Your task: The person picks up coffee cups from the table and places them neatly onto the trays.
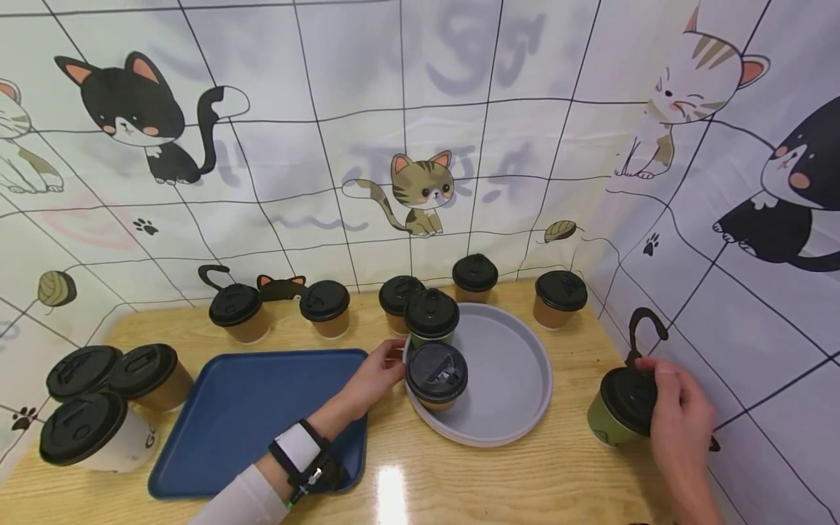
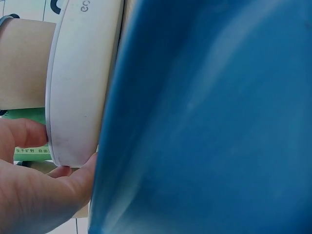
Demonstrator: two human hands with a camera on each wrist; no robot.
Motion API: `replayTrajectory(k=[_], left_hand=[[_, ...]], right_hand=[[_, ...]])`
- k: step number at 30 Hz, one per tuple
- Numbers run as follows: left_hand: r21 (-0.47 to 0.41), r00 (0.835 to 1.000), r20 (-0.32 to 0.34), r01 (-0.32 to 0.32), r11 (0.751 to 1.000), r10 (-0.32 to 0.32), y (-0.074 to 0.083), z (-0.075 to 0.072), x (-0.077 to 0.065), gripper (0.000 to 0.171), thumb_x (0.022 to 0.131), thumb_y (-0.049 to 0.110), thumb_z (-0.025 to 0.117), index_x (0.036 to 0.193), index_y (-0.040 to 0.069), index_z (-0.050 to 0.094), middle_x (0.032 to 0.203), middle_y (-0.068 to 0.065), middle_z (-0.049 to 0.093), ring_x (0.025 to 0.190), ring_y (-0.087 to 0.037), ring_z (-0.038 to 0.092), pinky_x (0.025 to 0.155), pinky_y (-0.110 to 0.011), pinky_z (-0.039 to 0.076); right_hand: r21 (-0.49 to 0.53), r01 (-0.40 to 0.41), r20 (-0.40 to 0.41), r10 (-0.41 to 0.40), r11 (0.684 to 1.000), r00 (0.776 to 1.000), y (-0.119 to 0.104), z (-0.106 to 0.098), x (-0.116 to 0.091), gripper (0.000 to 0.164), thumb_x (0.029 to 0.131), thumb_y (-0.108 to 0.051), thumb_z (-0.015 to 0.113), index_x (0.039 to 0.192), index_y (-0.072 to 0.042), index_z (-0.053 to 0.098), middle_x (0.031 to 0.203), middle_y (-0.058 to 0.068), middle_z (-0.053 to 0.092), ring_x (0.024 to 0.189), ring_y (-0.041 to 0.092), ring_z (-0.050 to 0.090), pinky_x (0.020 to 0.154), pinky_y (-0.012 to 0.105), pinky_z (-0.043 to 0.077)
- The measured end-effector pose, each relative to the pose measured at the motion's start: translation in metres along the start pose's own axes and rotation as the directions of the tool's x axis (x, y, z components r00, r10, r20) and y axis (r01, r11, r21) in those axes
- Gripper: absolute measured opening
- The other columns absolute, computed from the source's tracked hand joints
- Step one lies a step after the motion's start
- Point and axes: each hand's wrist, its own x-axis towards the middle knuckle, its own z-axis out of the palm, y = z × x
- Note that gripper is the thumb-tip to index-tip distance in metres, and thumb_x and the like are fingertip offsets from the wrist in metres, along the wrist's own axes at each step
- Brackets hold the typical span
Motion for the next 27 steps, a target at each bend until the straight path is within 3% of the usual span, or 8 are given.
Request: replayTrajectory(k=[3,7,12,17,19,22,24,27], left_hand=[[0.006,1.0,-0.005,0.008,1.0,-0.007,0.0,0.001,-0.001,0.049,0.101,0.006,0.057,0.148,-0.003,0.045,0.133,-0.023,0.059,0.122,-0.038,0.06,0.096,-0.046,0.053],[0.01,1.0,-0.014,0.008,1.0,-0.008,0.0,0.002,-0.001,0.049,0.101,0.006,0.057,0.148,-0.003,0.046,0.132,-0.023,0.06,0.122,-0.039,0.06,0.097,-0.047,0.052],[0.011,1.0,-0.022,0.014,1.0,-0.014,-0.001,0.002,-0.002,0.05,0.1,0.007,0.057,0.148,-0.003,0.047,0.131,-0.022,0.06,0.123,-0.039,0.059,0.098,-0.048,0.051],[0.006,1.0,-0.031,0.006,1.0,-0.006,-0.001,0.001,-0.003,0.049,0.099,0.006,0.058,0.146,-0.004,0.048,0.131,-0.022,0.06,0.123,-0.039,0.06,0.097,-0.048,0.051],[0.003,0.999,-0.034,0.004,1.0,-0.004,-0.001,0.001,-0.002,0.049,0.099,0.006,0.058,0.146,-0.004,0.048,0.131,-0.022,0.061,0.122,-0.039,0.06,0.098,-0.048,0.051],[0.0,0.999,-0.037,0.005,1.0,-0.005,-0.001,0.0,-0.002,0.049,0.098,0.006,0.058,0.145,-0.003,0.049,0.13,-0.021,0.061,0.122,-0.038,0.06,0.098,-0.048,0.051],[-0.002,0.999,-0.037,0.007,1.0,-0.007,-0.001,0.0,-0.001,0.049,0.098,0.006,0.059,0.145,-0.003,0.049,0.13,-0.021,0.061,0.122,-0.038,0.06,0.098,-0.048,0.051],[-0.002,0.999,-0.035,0.01,1.0,-0.01,-0.001,0.001,0.0,0.049,0.098,0.006,0.059,0.145,-0.003,0.049,0.13,-0.022,0.061,0.123,-0.038,0.06,0.099,-0.047,0.051]], right_hand=[[0.014,0.01,-0.003,-0.01,1.0,1.0,-0.001,0.007,0.008,0.04,0.112,-0.027,0.037,0.124,-0.013,0.073,0.108,-0.019,0.066,0.11,0.001,0.054,0.093,0.008,0.035],[0.046,0.11,-0.009,-0.11,0.993,0.994,0.001,0.014,0.014,0.044,0.113,-0.027,0.034,0.123,-0.008,0.072,0.108,-0.016,0.066,0.107,0.001,0.055,0.092,0.01,0.036],[0.114,0.21,0.064,-0.218,0.971,0.974,0.012,0.009,0.006,0.037,0.112,-0.021,0.042,0.146,-0.011,0.051,0.131,-0.011,0.058,0.125,0.006,0.048,0.102,0.007,0.031],[0.022,0.234,0.282,-0.23,0.972,0.931,0.029,-0.004,-0.003,0.093,0.1,-0.007,0.068,0.166,-0.02,0.003,0.169,-0.001,0.023,0.147,-0.004,0.017,0.11,0.003,0.01],[-0.055,0.248,0.342,-0.215,0.967,0.915,0.033,-0.006,-0.003,0.115,0.093,-0.008,0.076,0.164,-0.024,-0.013,0.173,0.007,0.008,0.152,0.001,0.006,0.115,0.01,0.003],[-0.153,0.223,0.38,-0.151,0.963,0.913,0.034,-0.007,-0.003,0.131,0.088,-0.018,0.083,0.161,-0.028,-0.026,0.17,0.024,-0.008,0.157,0.03,-0.001,0.125,0.04,0.0],[-0.203,0.181,0.387,-0.091,0.962,0.917,0.032,-0.007,-0.002,0.134,0.088,-0.025,0.084,0.16,-0.028,-0.029,0.167,0.032,-0.014,0.152,0.054,-0.002,0.12,0.064,0.0],[-0.264,0.134,0.384,-0.024,0.955,0.923,0.03,-0.007,0.001,0.132,0.089,-0.031,0.083,0.161,-0.022,-0.028,0.163,0.04,-0.011,0.145,0.066,0.005,0.114,0.076,0.007]])
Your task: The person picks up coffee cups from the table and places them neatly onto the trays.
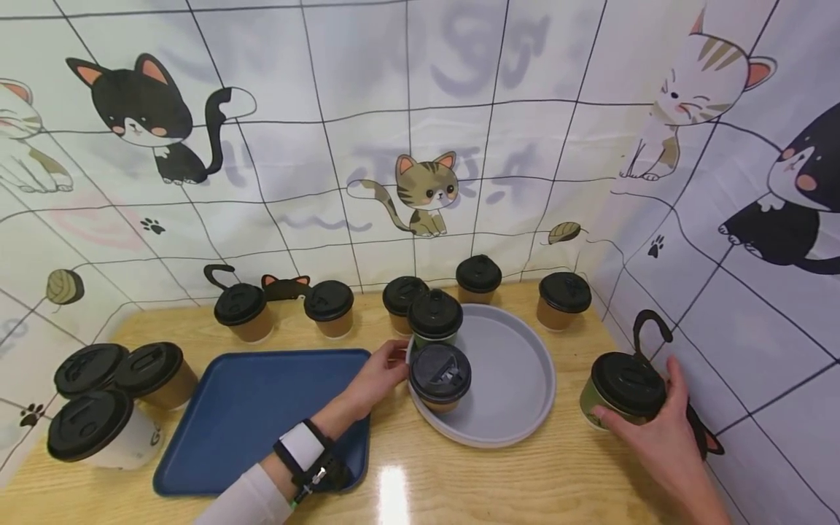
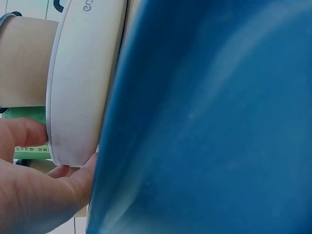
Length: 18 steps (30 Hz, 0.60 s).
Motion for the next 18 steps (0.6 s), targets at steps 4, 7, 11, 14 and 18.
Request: replayTrajectory(k=[4,7,11,14,18], left_hand=[[-0.015,1.0,0.008,0.006,1.0,-0.006,0.0,0.0,0.0,0.05,0.098,0.007,0.059,0.146,-0.004,0.048,0.132,-0.022,0.06,0.124,-0.039,0.059,0.099,-0.046,0.051],[-0.025,1.0,0.007,0.008,1.0,-0.008,0.0,-0.001,0.0,0.05,0.099,0.007,0.059,0.147,-0.003,0.048,0.132,-0.022,0.06,0.124,-0.038,0.059,0.099,-0.046,0.051],[-0.033,1.0,0.002,0.004,0.999,-0.004,0.0,-0.001,-0.001,0.05,0.099,0.007,0.059,0.146,-0.003,0.048,0.132,-0.022,0.06,0.123,-0.037,0.059,0.099,-0.045,0.051],[-0.039,1.0,0.006,0.004,0.999,-0.004,-0.001,-0.001,-0.001,0.05,0.098,0.006,0.059,0.146,-0.003,0.048,0.132,-0.022,0.06,0.122,-0.036,0.06,0.097,-0.044,0.052],[-0.039,1.0,0.007,0.007,0.999,-0.007,-0.002,-0.001,0.0,0.049,0.099,0.007,0.059,0.145,-0.002,0.049,0.131,-0.02,0.06,0.121,-0.034,0.061,0.096,-0.043,0.052]], right_hand=[[-0.031,-0.002,-0.02,0.001,1.0,1.0,0.0,0.001,0.002,0.126,0.088,-0.031,0.084,0.164,-0.008,-0.014,0.158,0.046,0.006,0.14,0.069,0.018,0.113,0.076,0.013],[-0.031,0.044,-0.048,-0.046,0.999,0.998,-0.002,0.002,0.003,0.12,0.086,-0.027,0.086,0.163,0.001,-0.001,0.156,0.045,0.014,0.139,0.066,0.022,0.117,0.071,0.013],[-0.015,0.092,-0.056,-0.093,0.996,0.994,-0.01,0.002,0.003,0.115,0.085,-0.024,0.086,0.162,0.003,0.005,0.156,0.043,0.018,0.141,0.06,0.022,0.121,0.062,0.008],[0.002,0.094,-0.043,-0.094,0.996,0.995,-0.018,0.002,0.002,0.115,0.086,-0.025,0.086,0.163,0.0,0.004,0.159,0.04,0.016,0.144,0.055,0.018,0.123,0.057,0.005],[-0.006,0.058,-0.014,-0.058,0.998,0.998,-0.034,0.002,0.0,0.119,0.087,-0.029,0.086,0.164,-0.002,0.0,0.162,0.039,0.009,0.147,0.056,0.013,0.12,0.066,0.007]])
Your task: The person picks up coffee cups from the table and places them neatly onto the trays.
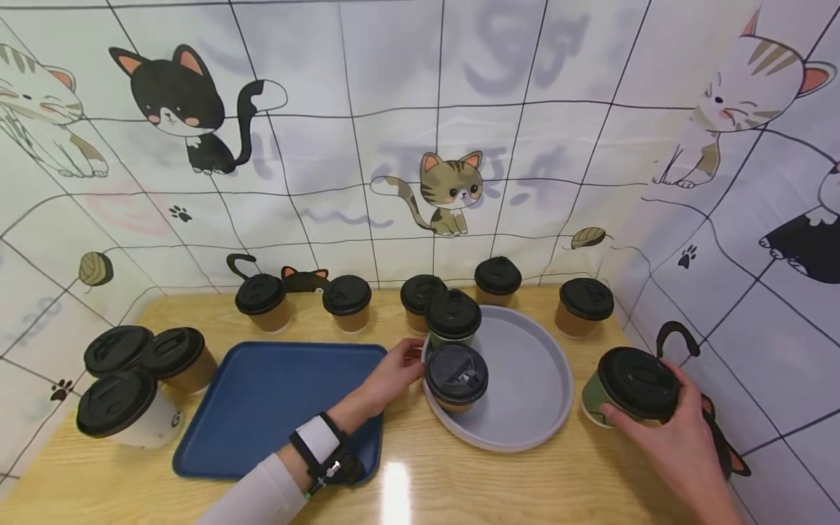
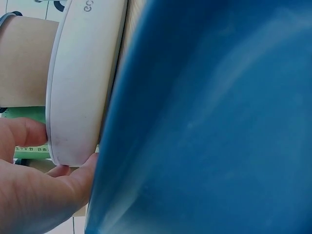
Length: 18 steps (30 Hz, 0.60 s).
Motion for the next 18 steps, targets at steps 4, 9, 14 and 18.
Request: replayTrajectory(k=[4,9,14,18], left_hand=[[0.007,1.0,-0.004,0.0,1.0,0.0,-0.001,0.0,0.001,0.047,0.099,0.007,0.059,0.145,-0.002,0.049,0.131,-0.019,0.06,0.121,-0.034,0.061,0.096,-0.044,0.052],[0.013,1.0,-0.004,0.002,1.0,-0.002,-0.001,0.001,0.001,0.047,0.1,0.007,0.058,0.146,-0.001,0.049,0.131,-0.019,0.061,0.121,-0.034,0.061,0.095,-0.044,0.052],[0.002,1.0,-0.003,0.004,1.0,-0.004,0.001,0.0,0.0,0.047,0.1,0.007,0.057,0.146,-0.002,0.049,0.132,-0.019,0.06,0.12,-0.033,0.061,0.095,-0.044,0.052],[-0.005,1.0,0.005,0.002,1.0,-0.002,0.002,0.0,0.0,0.047,0.1,0.006,0.058,0.146,-0.002,0.048,0.132,-0.02,0.06,0.12,-0.033,0.061,0.096,-0.043,0.052]], right_hand=[[-0.069,-0.059,0.042,0.062,0.996,0.997,-0.02,0.001,-0.002,0.123,0.087,-0.039,0.085,0.165,-0.004,-0.004,0.162,0.041,0.006,0.144,0.065,0.014,0.107,0.082,0.015],[-0.066,-0.019,0.095,0.025,0.998,0.995,-0.036,0.009,-0.007,0.122,0.086,-0.036,0.087,0.165,-0.007,-0.001,0.161,0.041,0.012,0.14,0.066,0.02,0.103,0.084,0.018],[0.028,0.127,0.086,-0.129,0.992,0.988,-0.046,0.024,-0.015,0.119,0.078,-0.019,0.093,0.165,-0.012,0.012,0.154,0.033,0.033,0.142,0.039,0.036,0.113,0.069,0.025],[0.08,0.21,0.097,-0.217,0.974,0.971,-0.052,0.036,-0.018,0.114,0.076,-0.012,0.094,0.163,-0.015,0.021,0.149,0.021,0.039,0.127,-0.002,0.038,0.11,0.027,0.031]])
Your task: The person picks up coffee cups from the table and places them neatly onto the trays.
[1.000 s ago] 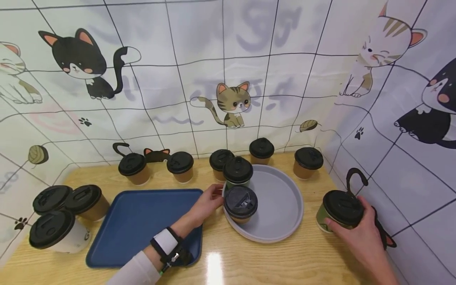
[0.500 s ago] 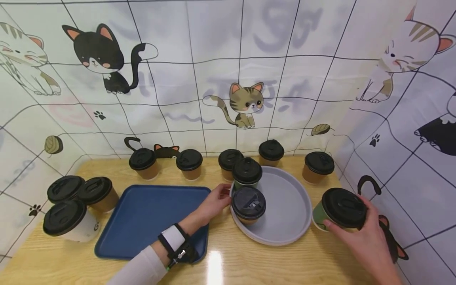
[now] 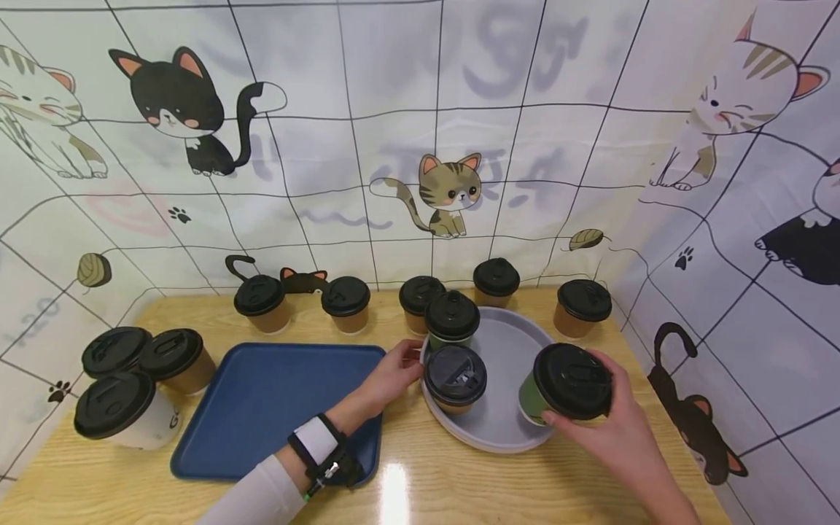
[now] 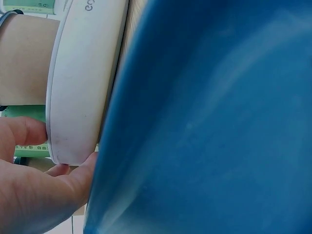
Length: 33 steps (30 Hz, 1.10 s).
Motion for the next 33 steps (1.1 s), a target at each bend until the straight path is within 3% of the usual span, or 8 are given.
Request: replayTrajectory(k=[2,5,7,16,26,33], left_hand=[[-0.005,1.0,0.006,-0.005,1.0,0.005,0.0,0.0,0.0,0.048,0.1,0.006,0.058,0.146,-0.003,0.048,0.133,-0.021,0.059,0.121,-0.034,0.06,0.096,-0.044,0.052],[-0.011,1.0,0.011,-0.011,1.0,0.011,0.001,0.0,-0.001,0.049,0.1,0.006,0.058,0.147,-0.004,0.047,0.133,-0.022,0.059,0.121,-0.035,0.06,0.095,-0.044,0.052],[-0.014,1.0,0.012,-0.012,1.0,0.012,0.001,0.0,-0.001,0.049,0.1,0.006,0.058,0.147,-0.004,0.046,0.134,-0.022,0.059,0.121,-0.036,0.06,0.094,-0.044,0.052],[-0.026,1.0,0.01,-0.015,1.0,0.016,0.001,0.001,0.0,0.049,0.1,0.005,0.058,0.147,-0.005,0.046,0.134,-0.023,0.059,0.122,-0.037,0.06,0.096,-0.046,0.051],[-0.01,1.0,0.013,-0.005,1.0,0.005,0.0,0.0,0.002,0.048,0.1,0.004,0.057,0.147,-0.004,0.047,0.133,-0.021,0.06,0.121,-0.034,0.061,0.096,-0.043,0.051],[-0.007,1.0,0.01,0.013,1.0,-0.013,0.0,0.0,0.001,0.048,0.101,0.005,0.057,0.147,-0.002,0.047,0.133,-0.02,0.06,0.12,-0.032,0.06,0.095,-0.042,0.051]], right_hand=[[0.014,0.016,0.024,-0.017,1.0,1.0,-0.003,0.006,0.0,0.113,0.075,-0.011,0.095,0.162,-0.013,0.022,0.149,0.021,0.04,0.129,0.003,0.04,0.11,0.028,0.032],[0.026,0.009,0.069,-0.011,1.0,0.998,-0.006,0.015,0.0,0.115,0.073,-0.012,0.096,0.162,-0.012,0.022,0.151,0.024,0.041,0.133,0.029,0.042,0.111,0.064,0.031],[0.04,0.01,0.095,-0.014,0.999,0.995,-0.007,0.021,0.001,0.116,0.071,-0.01,0.096,0.161,-0.01,0.023,0.15,0.027,0.042,0.13,0.044,0.041,0.101,0.077,0.031],[0.049,0.058,0.141,-0.064,0.997,0.988,-0.006,0.036,0.002,0.116,0.068,-0.012,0.098,0.159,-0.008,0.027,0.148,0.029,0.047,0.131,0.05,0.045,0.1,0.078,0.033],[-0.016,0.043,0.214,-0.039,0.999,0.976,-0.004,0.039,0.003,0.116,0.069,-0.023,0.098,0.159,-0.008,0.026,0.147,0.032,0.048,0.134,0.055,0.045,0.099,0.08,0.033],[-0.024,0.084,0.222,-0.076,0.996,0.972,-0.003,0.04,0.004,0.115,0.069,-0.024,0.098,0.159,-0.012,0.028,0.147,0.03,0.049,0.133,0.054,0.045,0.097,0.079,0.035]])
